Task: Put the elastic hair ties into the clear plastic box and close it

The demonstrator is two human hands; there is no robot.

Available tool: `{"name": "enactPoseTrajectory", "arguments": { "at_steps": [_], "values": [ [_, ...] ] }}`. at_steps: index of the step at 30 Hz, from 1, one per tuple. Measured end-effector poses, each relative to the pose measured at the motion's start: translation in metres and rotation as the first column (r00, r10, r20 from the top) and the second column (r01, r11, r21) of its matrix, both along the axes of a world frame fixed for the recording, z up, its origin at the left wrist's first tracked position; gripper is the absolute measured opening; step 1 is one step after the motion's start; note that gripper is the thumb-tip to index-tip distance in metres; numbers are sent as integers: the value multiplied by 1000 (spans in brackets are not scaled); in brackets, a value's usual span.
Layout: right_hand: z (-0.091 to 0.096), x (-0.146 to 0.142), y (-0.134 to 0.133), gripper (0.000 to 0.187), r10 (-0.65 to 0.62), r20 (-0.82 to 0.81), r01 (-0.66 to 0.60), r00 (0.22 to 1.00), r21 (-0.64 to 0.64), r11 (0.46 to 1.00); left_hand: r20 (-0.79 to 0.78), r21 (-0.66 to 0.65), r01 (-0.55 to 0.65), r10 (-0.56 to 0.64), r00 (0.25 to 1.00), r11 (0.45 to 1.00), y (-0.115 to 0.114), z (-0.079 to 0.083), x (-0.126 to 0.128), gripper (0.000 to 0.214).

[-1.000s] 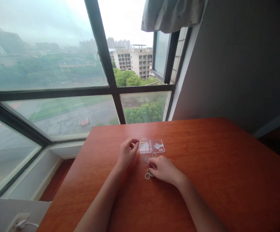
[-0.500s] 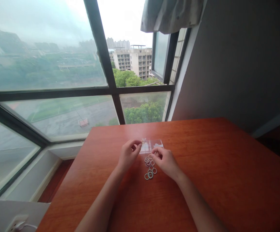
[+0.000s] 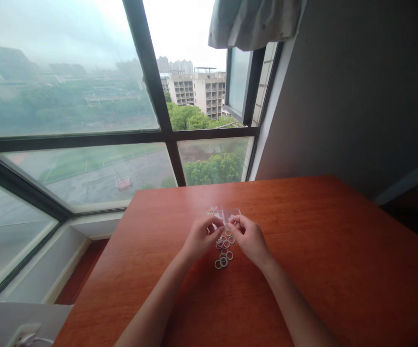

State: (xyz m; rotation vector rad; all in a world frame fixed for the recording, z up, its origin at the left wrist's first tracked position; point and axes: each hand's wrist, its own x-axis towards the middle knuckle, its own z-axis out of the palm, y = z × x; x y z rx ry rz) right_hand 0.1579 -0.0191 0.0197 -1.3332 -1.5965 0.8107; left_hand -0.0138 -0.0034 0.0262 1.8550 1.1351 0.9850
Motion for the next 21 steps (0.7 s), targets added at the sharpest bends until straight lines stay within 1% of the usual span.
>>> {"name": "enactPoseTrajectory", "arguments": {
  "at_steps": [2, 4, 6, 10, 12, 16, 21],
  "values": [
    [0, 0, 0, 19, -2, -5, 2, 1000, -7, 1000, -14, 6, -7, 7, 1000, 1000, 1, -2, -1, 13],
    [0, 1, 0, 19, -9, -13, 9, 1000, -16, 1000, -27, 29, -45, 46, 999, 999, 3, -4, -4, 13],
    [-1, 2, 0, 20, -18, -22, 18, 1000, -24, 1000, -30, 62, -122, 124, 992, 991, 7, -7, -8, 13],
    [-2, 3, 1, 20, -31, -17, 30, 999, -25, 999, -23, 103, -301, 305, 952, 948, 18, -14, -22, 15],
    [-3, 2, 1, 20, -32, 6, 32, 999, -19, 999, -20, 114, -346, 350, 937, 932, 23, -17, -27, 16],
    [-5, 1, 2, 19, -26, 40, 26, 999, -13, 1000, -41, 131, -355, 363, 931, 925, 32, -24, -28, 16],
    [-5, 2, 1, 18, -20, 40, 22, 999, -34, 999, -64, 140, -346, 357, 932, 928, 37, -30, -25, 17]
  ]
}}
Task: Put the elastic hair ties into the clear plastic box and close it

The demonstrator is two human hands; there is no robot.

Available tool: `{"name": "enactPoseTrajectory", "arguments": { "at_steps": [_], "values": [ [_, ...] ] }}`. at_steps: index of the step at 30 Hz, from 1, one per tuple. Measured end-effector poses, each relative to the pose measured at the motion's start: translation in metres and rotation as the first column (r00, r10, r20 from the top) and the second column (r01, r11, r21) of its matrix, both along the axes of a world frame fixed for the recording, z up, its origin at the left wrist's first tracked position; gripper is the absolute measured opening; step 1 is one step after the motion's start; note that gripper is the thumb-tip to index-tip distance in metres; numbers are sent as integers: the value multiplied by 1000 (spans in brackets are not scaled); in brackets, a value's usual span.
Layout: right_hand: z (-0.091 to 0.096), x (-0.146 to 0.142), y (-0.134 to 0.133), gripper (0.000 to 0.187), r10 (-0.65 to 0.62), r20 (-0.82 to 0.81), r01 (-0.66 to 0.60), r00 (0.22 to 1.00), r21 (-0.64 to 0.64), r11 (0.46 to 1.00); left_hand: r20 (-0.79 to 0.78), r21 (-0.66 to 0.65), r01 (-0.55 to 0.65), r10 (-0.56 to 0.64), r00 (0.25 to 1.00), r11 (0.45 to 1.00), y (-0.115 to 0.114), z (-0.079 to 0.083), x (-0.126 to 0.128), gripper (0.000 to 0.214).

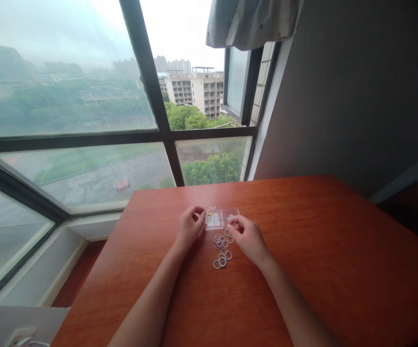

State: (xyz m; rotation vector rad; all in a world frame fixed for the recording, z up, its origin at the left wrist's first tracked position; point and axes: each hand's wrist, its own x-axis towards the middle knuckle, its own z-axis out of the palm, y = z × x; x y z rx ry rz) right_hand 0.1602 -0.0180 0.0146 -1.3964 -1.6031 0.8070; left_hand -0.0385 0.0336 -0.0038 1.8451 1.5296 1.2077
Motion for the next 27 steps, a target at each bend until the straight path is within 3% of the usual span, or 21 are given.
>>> {"name": "enactPoseTrajectory", "arguments": {
  "at_steps": [8, 16, 27],
  "values": [
    [-1, 12, 5, 18, -55, 120, 58, 991, -19, 998, 52, -5, -11, 12, 999, 1000, 0, 1, -4, 19],
    [-7, 13, 4, 11, 60, 407, -11, 911, -122, 992, 58, -23, -20, 22, 998, 1000, -5, 8, -4, 17],
    [-7, 1, 0, 8, 97, 529, -27, 843, -139, 990, -4, -9, -30, 30, 1000, 1000, -16, 17, -6, 11]
  ]
}}
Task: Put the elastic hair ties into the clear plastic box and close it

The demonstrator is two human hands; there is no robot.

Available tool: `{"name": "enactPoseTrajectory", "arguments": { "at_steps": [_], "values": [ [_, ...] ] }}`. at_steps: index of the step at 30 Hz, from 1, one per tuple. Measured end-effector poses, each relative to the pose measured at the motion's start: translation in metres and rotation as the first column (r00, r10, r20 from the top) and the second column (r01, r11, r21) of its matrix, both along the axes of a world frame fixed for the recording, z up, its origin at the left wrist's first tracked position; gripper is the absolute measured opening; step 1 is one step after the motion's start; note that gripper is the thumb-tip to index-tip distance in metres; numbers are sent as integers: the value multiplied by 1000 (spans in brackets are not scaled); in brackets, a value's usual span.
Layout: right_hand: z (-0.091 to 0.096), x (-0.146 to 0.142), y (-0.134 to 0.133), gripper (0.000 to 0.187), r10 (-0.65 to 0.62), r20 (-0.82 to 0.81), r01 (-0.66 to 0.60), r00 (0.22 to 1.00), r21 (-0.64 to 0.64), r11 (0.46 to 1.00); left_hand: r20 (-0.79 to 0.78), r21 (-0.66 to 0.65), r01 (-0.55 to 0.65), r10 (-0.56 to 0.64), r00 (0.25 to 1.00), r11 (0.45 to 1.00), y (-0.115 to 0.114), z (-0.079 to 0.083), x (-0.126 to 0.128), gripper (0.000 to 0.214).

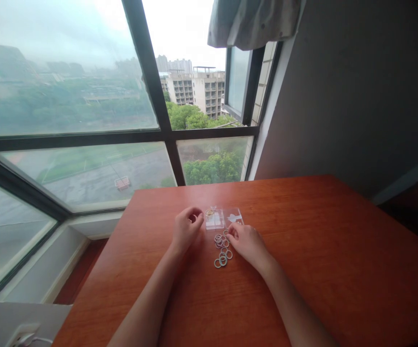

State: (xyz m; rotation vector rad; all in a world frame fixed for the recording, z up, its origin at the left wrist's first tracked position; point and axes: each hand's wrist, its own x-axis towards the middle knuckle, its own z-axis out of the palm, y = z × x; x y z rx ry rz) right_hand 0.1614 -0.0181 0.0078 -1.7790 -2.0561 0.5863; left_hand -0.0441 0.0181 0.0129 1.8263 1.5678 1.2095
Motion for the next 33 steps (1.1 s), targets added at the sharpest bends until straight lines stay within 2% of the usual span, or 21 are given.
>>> {"name": "enactPoseTrajectory", "arguments": {
  "at_steps": [7, 15, 22, 33],
  "values": [
    [-2, -2, -3, 6, 138, -116, -142, 984, -19, 990, -35, -7, 24, -24, 999, 1000, -2, 2, 1, 11],
    [4, 12, 1, 9, 80, -158, -83, 984, -9, 997, -22, 3, 72, -72, 997, 997, -3, 2, 1, 13],
    [8, 14, -3, 10, 220, -262, -239, 940, -40, 970, -15, 7, 90, -90, 996, 996, -3, 2, 3, 12],
    [-1, 4, -5, 14, 226, -234, -240, 946, -36, 970, -20, 23, 103, -103, 994, 994, -4, 1, 2, 12]
  ]
}}
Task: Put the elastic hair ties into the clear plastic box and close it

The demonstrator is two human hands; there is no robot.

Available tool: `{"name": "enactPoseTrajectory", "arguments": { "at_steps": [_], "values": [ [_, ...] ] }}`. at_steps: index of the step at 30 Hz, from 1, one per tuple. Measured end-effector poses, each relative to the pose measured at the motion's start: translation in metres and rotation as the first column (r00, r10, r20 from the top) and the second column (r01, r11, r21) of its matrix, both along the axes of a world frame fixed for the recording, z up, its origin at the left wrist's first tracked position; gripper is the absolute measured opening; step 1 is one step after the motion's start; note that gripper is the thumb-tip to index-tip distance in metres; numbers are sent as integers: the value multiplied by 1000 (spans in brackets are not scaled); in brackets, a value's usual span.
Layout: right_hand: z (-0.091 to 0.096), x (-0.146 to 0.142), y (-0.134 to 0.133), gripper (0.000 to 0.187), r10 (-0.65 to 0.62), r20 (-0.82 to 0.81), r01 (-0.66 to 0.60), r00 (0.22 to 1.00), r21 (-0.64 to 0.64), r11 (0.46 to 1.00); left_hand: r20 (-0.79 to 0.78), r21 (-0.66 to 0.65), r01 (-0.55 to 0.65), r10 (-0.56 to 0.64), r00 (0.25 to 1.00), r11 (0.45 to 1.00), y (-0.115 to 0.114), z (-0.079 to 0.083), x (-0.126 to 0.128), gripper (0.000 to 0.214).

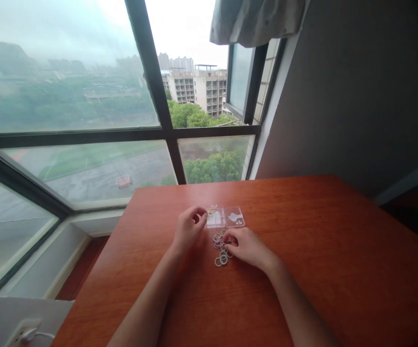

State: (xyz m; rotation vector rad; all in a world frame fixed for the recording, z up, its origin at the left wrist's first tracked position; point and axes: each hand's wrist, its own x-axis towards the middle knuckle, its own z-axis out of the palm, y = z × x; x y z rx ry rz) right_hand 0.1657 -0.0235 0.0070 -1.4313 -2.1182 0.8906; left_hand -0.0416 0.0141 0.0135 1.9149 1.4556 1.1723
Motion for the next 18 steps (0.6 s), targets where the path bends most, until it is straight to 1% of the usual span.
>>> {"name": "enactPoseTrajectory", "arguments": {
  "at_steps": [7, 12, 15, 18],
  "values": [
    [0, -1, -1, 10, 14, 8, -14, 1000, 6, 1000, -6, -2, 2, -2, 1000, 1000, 1, 0, 0, 12],
    [-1, 0, -2, 11, 17, -1, -17, 1000, 15, 1000, -15, -2, 2, -2, 1000, 1000, 1, -1, -1, 12],
    [1, -1, -1, 10, 21, -46, -20, 999, 23, 1000, -8, -5, -5, 5, 1000, 1000, 1, 0, -1, 12],
    [6, -2, 1, 9, -27, -132, 39, 991, 91, 995, 14, -19, 5, -5, 1000, 1000, 0, 2, 0, 14]
  ]
}}
